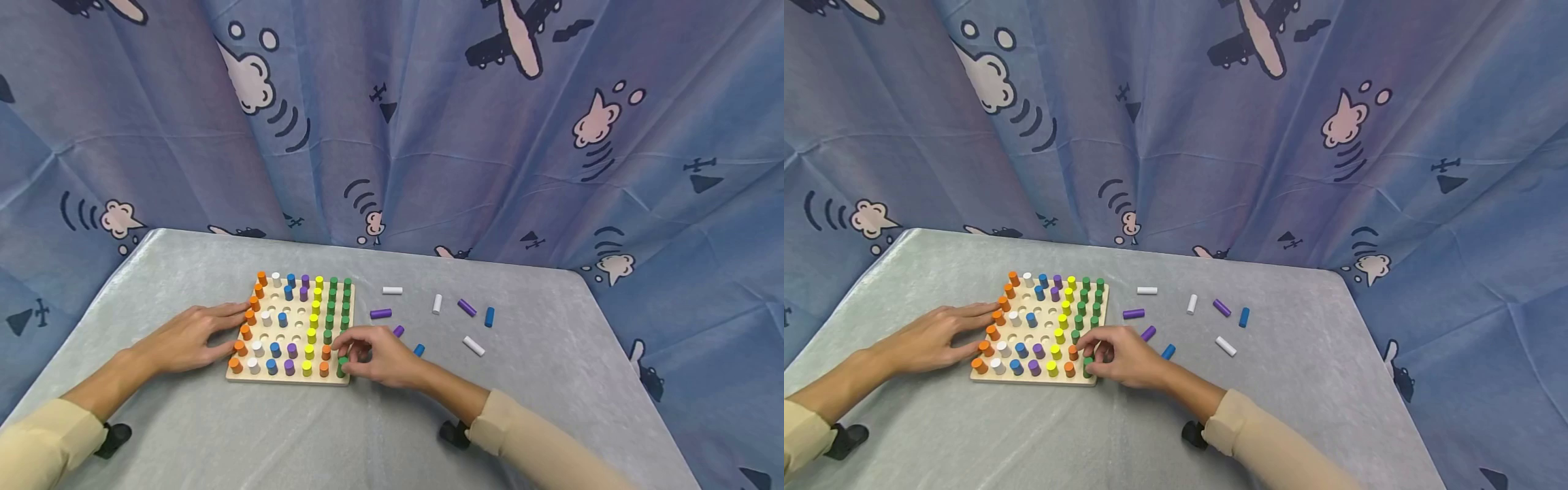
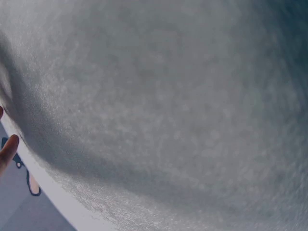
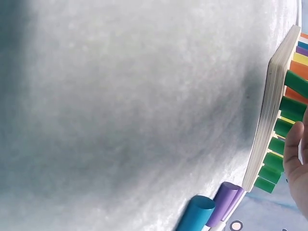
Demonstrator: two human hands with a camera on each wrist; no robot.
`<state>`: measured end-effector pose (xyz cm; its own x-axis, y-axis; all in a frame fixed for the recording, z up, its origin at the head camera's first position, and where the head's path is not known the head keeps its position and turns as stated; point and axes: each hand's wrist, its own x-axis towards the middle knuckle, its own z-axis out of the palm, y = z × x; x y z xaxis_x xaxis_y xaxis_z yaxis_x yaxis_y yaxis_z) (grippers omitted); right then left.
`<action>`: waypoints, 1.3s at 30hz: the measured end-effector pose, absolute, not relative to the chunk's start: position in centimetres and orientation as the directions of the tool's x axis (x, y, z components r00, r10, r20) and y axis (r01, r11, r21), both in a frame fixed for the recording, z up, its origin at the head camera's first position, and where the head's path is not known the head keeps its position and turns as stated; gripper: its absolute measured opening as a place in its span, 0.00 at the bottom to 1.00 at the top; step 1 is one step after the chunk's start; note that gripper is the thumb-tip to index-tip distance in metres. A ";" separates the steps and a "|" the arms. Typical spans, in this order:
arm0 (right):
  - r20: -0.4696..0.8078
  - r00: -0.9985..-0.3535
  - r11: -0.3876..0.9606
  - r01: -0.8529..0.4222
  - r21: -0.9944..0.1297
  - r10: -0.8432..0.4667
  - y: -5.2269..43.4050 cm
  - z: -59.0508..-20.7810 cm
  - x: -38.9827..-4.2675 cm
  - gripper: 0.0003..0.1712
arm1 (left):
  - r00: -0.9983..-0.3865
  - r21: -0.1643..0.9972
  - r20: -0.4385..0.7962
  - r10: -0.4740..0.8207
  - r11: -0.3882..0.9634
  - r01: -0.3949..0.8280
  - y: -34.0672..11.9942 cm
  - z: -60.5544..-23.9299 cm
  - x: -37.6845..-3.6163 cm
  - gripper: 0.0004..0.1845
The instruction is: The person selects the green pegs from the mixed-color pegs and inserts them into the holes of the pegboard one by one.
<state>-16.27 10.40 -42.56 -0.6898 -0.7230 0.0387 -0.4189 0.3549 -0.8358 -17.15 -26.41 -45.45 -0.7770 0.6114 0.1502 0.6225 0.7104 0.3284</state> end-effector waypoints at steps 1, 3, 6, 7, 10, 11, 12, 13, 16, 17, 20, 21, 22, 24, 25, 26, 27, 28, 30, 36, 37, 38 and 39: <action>0.034 -0.692 0.359 -0.416 -0.836 -0.721 10.4 -42.6 -16.3 0.17 | -0.777 0.329 0.149 0.612 0.710 0.623 -26.4 -45.5 -17.1 0.28; 0.028 -0.695 0.363 -0.409 -0.837 -0.719 10.4 -42.6 -16.2 0.17 | -0.778 0.331 0.145 0.612 0.711 0.621 -26.4 -45.4 -17.1 0.28; 0.025 -0.696 0.365 -0.406 -0.838 -0.717 10.4 -42.7 -16.2 0.17 | -0.780 0.331 0.138 0.611 0.714 0.617 -26.4 -45.3 -17.1 0.28; 0.026 -0.697 0.363 -0.404 -0.840 -0.717 10.5 -42.7 -16.2 0.17 | -0.780 0.331 0.137 0.610 0.714 0.617 -26.4 -45.3 -17.1 0.28; 0.037 -0.702 0.353 -0.402 -0.845 -0.711 10.6 -42.5 -16.3 0.17 | -0.780 0.331 0.138 0.610 0.714 0.617 -26.3 -45.3 -17.1 0.28; 0.040 -0.704 0.351 -0.401 -0.846 -0.709 10.6 -42.5 -16.3 0.17 | -0.780 0.330 0.139 0.610 0.714 0.618 -26.3 -45.3 -17.1 0.28; 0.040 -0.707 0.350 -0.399 -0.848 -0.706 10.7 -42.4 -16.3 0.17 | -0.778 0.331 0.141 0.612 0.712 0.619 -26.3 -45.3 -17.1 0.28; 0.039 -0.709 0.352 -0.397 -0.848 -0.705 10.7 -42.4 -16.3 0.16 | -0.777 0.330 0.144 0.613 0.710 0.622 -26.3 -45.3 -17.1 0.28; 0.035 -0.707 0.355 -0.396 -0.847 -0.706 10.8 -42.6 -16.4 0.15 | -0.773 0.330 0.150 0.617 0.706 0.627 -26.3 -45.3 -17.1 0.28; 0.032 -0.706 0.358 -0.398 -0.845 -0.708 10.7 -42.6 -16.4 0.15 | -0.772 0.329 0.151 0.618 0.705 0.628 -26.3 -45.3 -17.1 0.28; 0.037 -0.699 0.354 -0.406 -0.842 -0.714 10.6 -42.9 -16.3 0.15 | -0.773 0.328 0.152 0.616 0.706 0.627 -26.3 -45.3 -17.1 0.28; 0.041 -0.696 0.350 -0.410 -0.842 -0.717 10.6 -42.9 -16.3 0.15 | -0.773 0.327 0.151 0.616 0.707 0.627 -26.3 -45.3 -17.1 0.27; 0.042 -0.694 0.349 -0.413 -0.841 -0.719 10.5 -42.9 -16.3 0.15 | -0.773 0.326 0.152 0.616 0.707 0.628 -26.3 -45.4 -17.1 0.27; 0.045 -0.690 0.346 -0.417 -0.841 -0.722 10.5 -43.0 -16.3 0.15 | -0.773 0.324 0.152 0.616 0.708 0.627 -26.3 -45.5 -17.1 0.27; 0.046 -0.690 0.344 -0.417 -0.841 -0.722 10.5 -43.0 -16.3 0.15 | -0.773 0.323 0.153 0.616 0.708 0.629 -26.3 -45.5 -17.2 0.27; 0.045 -0.692 0.346 -0.416 -0.841 -0.721 10.6 -42.9 -16.3 0.15 | -0.772 0.321 0.154 0.617 0.707 0.629 -26.4 -45.5 -17.2 0.27; 0.045 -0.695 0.350 -0.415 -0.840 -0.718 10.7 -42.9 -16.3 0.14 | -0.772 0.322 0.153 0.617 0.708 0.629 -26.4 -45.5 -17.2 0.27; 0.046 -0.699 0.355 -0.418 -0.836 -0.714 10.9 -42.8 -16.3 0.14 | -0.773 0.322 0.150 0.617 0.708 0.628 -26.4 -45.5 -17.2 0.27; 0.057 -0.708 0.363 -0.427 -0.828 -0.704 11.5 -42.7 -16.5 0.14 | -0.771 0.322 0.151 0.619 0.707 0.630 -26.4 -45.5 -17.2 0.27; 0.122 -0.735 0.386 -0.480 -0.788 -0.667 14.4 -41.8 -17.4 0.13 | -0.772 0.314 0.147 0.619 0.711 0.629 -26.5 -45.7 -17.1 0.28; 0.129 -0.740 0.393 -0.486 -0.781 -0.660 15.1 -41.6 -17.6 0.13 | -0.773 0.316 0.145 0.618 0.711 0.628 -26.6 -45.7 -17.1 0.28; 0.129 -0.749 0.406 -0.485 -0.774 -0.650 15.8 -41.3 -17.7 0.13 | -0.774 0.321 0.140 0.617 0.711 0.625 -26.6 -45.7 -17.1 0.28; 0.135 -0.755 0.418 -0.492 -0.764 -0.642 16.6 -41.1 -17.8 0.13 | -0.776 0.328 0.134 0.616 0.711 0.622 -26.6 -45.7 -17.1 0.28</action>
